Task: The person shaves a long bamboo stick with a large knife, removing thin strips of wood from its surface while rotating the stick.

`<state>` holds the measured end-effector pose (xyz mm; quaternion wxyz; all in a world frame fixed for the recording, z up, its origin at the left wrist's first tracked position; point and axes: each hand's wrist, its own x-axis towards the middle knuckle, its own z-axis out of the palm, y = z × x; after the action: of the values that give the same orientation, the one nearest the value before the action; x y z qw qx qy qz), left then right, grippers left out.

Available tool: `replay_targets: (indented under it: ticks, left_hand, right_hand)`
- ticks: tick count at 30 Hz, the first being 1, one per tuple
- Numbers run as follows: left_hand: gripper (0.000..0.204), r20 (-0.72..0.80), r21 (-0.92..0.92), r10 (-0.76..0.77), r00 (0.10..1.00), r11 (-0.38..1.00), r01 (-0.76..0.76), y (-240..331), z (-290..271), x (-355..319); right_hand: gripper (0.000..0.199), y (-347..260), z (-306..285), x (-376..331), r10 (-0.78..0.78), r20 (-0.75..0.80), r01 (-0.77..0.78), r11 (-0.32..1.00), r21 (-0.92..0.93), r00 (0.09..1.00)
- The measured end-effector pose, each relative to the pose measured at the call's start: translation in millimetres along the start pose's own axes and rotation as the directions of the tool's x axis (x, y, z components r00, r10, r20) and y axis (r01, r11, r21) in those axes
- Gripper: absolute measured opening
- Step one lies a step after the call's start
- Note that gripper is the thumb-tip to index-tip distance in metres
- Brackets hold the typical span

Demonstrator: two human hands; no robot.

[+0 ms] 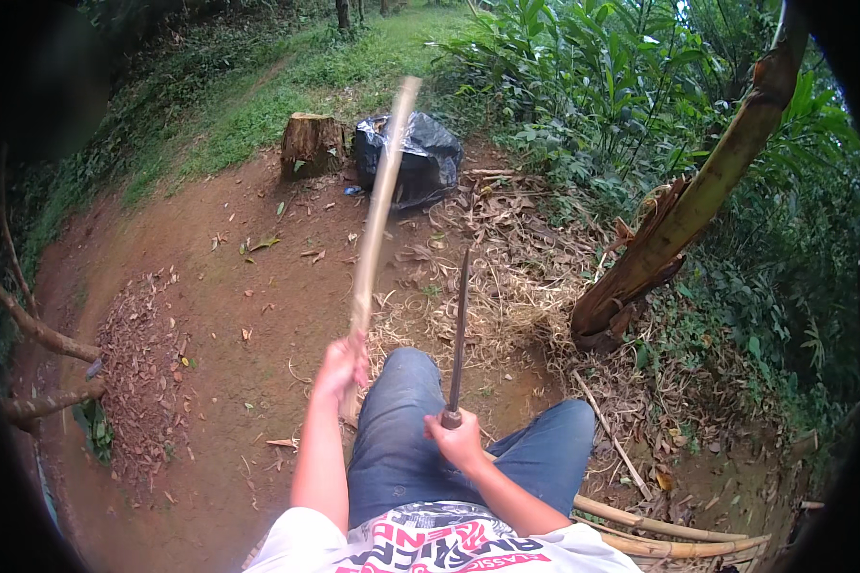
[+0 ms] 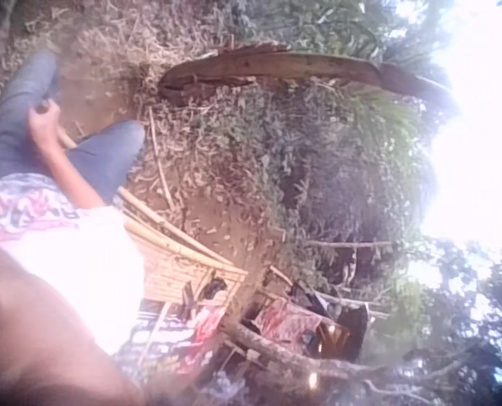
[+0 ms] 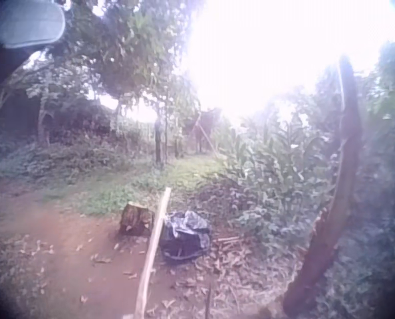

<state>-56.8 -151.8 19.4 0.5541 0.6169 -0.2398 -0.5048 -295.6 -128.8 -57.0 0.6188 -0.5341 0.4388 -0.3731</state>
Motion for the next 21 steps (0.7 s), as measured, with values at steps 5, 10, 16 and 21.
replay_targets:
  ticks: [5, 10, 16, 21]
  left_hand:
    - [0.046, -0.184, -0.585, 0.191, 0.964, 0.767, -0.264, 54, 0, 53]
    - [0.045, -0.339, -0.92, 0.232, 0.912, 0.121, -0.373, 96, 28, 62]
    - [0.051, -0.533, -0.836, 0.201, 0.822, 0.025, -0.548, 83, 47, 38]
    - [0.051, -0.546, -0.837, 0.086, 0.834, 0.002, -0.548, 80, 66, 35]
  right_hand:
    - [0.018, -8, 25, -16, 0.148, 0.117, -0.176, 0.943, 0.282, 0.982]
    - [0.014, -14, 38, -21, 0.239, 0.345, -0.408, 0.691, 0.597, 0.908]
    - [0.011, 7, 45, -11, 0.09, 0.725, -0.706, 0.337, 0.623, 0.683]
    - [0.046, 21, 46, -14, 0.224, 0.741, -0.75, 0.415, 0.515, 0.633]
